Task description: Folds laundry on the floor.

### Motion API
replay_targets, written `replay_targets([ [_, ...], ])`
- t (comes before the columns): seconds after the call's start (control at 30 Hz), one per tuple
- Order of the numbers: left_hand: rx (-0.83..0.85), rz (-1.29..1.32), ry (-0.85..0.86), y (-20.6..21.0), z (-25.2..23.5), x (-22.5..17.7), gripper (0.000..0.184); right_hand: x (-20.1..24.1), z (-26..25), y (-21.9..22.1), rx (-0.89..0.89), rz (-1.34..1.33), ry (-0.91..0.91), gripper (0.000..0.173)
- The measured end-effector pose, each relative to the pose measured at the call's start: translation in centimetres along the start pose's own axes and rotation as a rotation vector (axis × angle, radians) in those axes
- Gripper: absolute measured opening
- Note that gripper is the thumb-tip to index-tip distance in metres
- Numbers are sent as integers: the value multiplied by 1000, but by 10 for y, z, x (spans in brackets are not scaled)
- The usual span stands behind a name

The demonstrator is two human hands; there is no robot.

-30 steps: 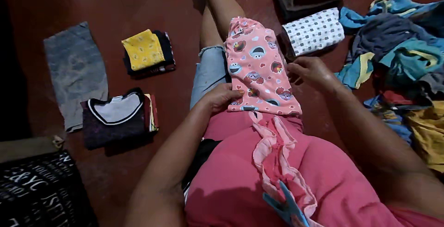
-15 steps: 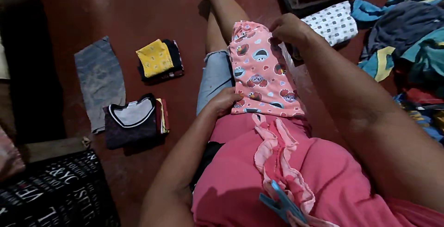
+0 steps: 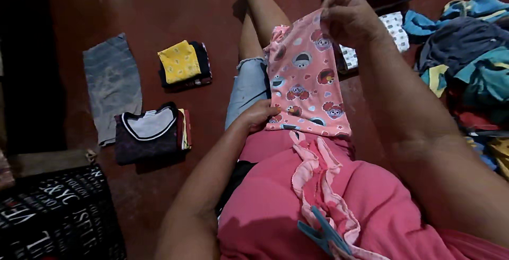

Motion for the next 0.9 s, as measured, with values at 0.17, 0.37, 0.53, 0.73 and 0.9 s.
replay_targets([
  [0.17, -12, -1, -17, 0, 0, 1, 22, -38, -8, -12, -194, 215, 360, 23],
  [0.37, -5, 2, -12, 0, 0, -1, 22, -13, -15, 3, -109, 204, 202, 31],
  [0.53, -6, 11, -5, 0, 0, 1, 23, -17, -19, 2, -124, 259, 83, 25],
  [0.73, -4, -22, -15, 0, -2, 1, 23, -37, -15, 6, -17, 359, 239, 23],
  [0.9, -8, 1, -9, 0, -1, 1, 22, -34, -23, 7, 74, 528, 235, 34],
])
Point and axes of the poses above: each hand's wrist, its own z-axis away from the middle knuckle, its own y-axis out of the palm, x = y × z, the point moved 3 cm from there along -z, towards the middle knuckle, and after that the axes turned 2 degrees about x, right-handed, at the moved point
